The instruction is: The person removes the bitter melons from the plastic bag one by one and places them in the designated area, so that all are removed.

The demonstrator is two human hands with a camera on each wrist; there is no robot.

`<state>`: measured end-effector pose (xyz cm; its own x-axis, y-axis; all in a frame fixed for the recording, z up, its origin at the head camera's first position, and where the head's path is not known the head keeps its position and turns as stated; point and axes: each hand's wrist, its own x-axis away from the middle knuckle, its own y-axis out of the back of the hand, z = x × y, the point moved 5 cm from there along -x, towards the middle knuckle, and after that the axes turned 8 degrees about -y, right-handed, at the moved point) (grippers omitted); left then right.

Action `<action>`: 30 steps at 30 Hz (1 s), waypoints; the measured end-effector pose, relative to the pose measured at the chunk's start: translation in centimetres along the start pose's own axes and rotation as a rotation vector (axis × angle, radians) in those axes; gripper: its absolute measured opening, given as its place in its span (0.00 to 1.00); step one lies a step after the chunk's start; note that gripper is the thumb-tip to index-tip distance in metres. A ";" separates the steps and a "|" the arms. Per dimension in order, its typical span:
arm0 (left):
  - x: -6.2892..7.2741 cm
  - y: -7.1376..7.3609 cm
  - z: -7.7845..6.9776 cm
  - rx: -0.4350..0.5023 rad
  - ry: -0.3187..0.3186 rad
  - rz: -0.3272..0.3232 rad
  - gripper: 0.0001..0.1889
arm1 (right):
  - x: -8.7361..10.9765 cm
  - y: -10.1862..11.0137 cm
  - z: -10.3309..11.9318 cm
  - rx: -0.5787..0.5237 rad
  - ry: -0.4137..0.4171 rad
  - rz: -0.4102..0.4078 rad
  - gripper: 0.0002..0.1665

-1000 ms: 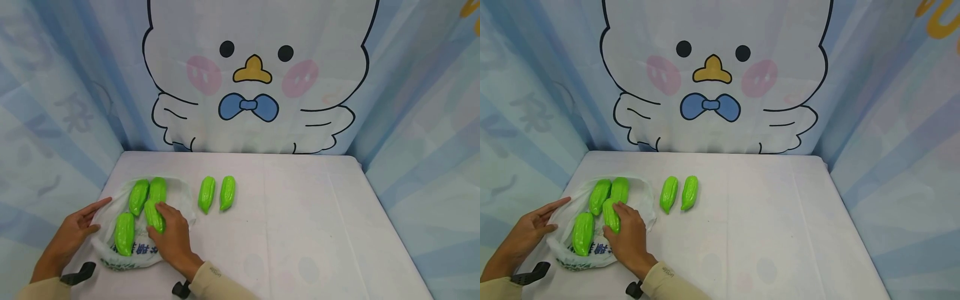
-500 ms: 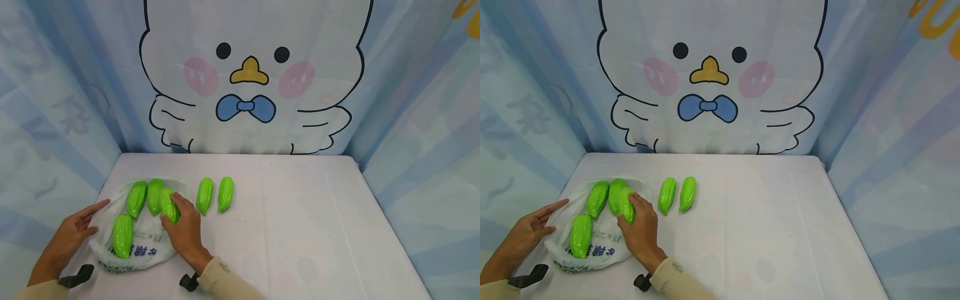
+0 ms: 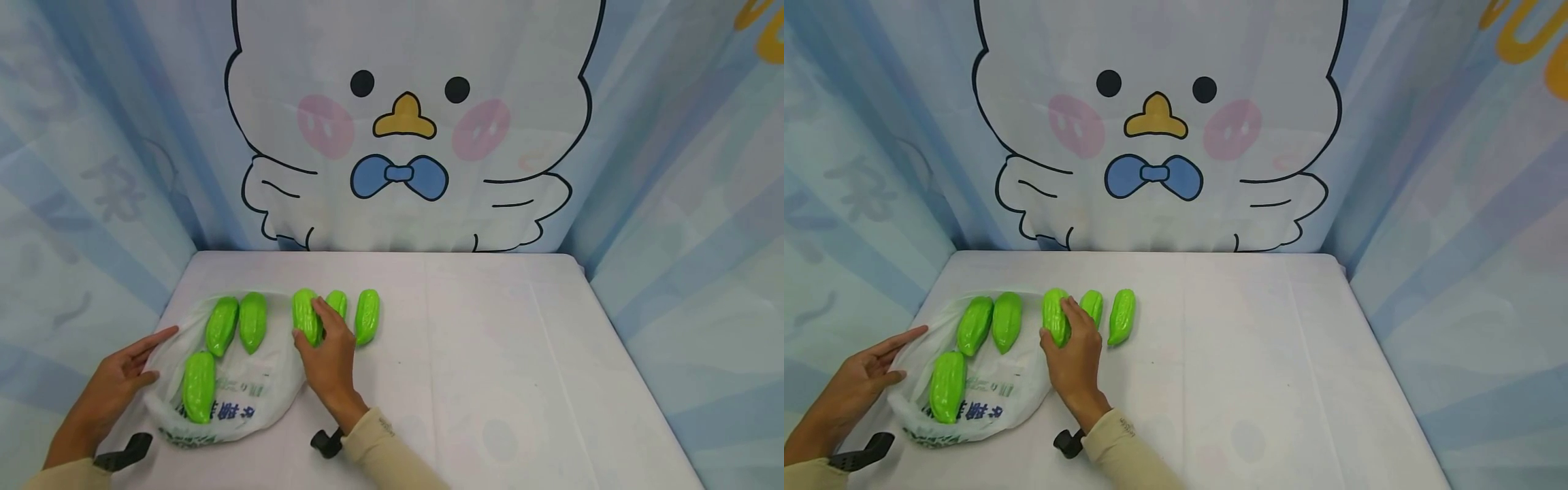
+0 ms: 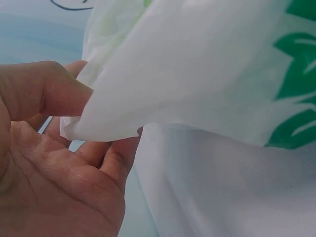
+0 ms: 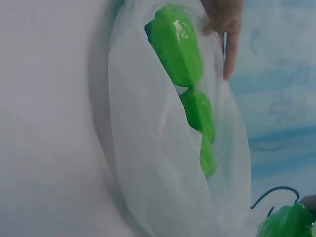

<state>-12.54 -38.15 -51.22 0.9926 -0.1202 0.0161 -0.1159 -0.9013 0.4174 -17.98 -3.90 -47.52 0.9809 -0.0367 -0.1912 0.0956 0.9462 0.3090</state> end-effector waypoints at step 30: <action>-0.1 0.0 0.0 -0.021 0.030 -0.005 0.39 | -3.7 7.5 -4.5 -0.062 -0.148 -0.203 0.37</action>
<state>-12.62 -38.11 -51.26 0.9938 -0.1032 0.0415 -0.1110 -0.8928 0.4367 -21.66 4.74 -48.71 0.9572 -0.2702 -0.1033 0.2870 0.9323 0.2201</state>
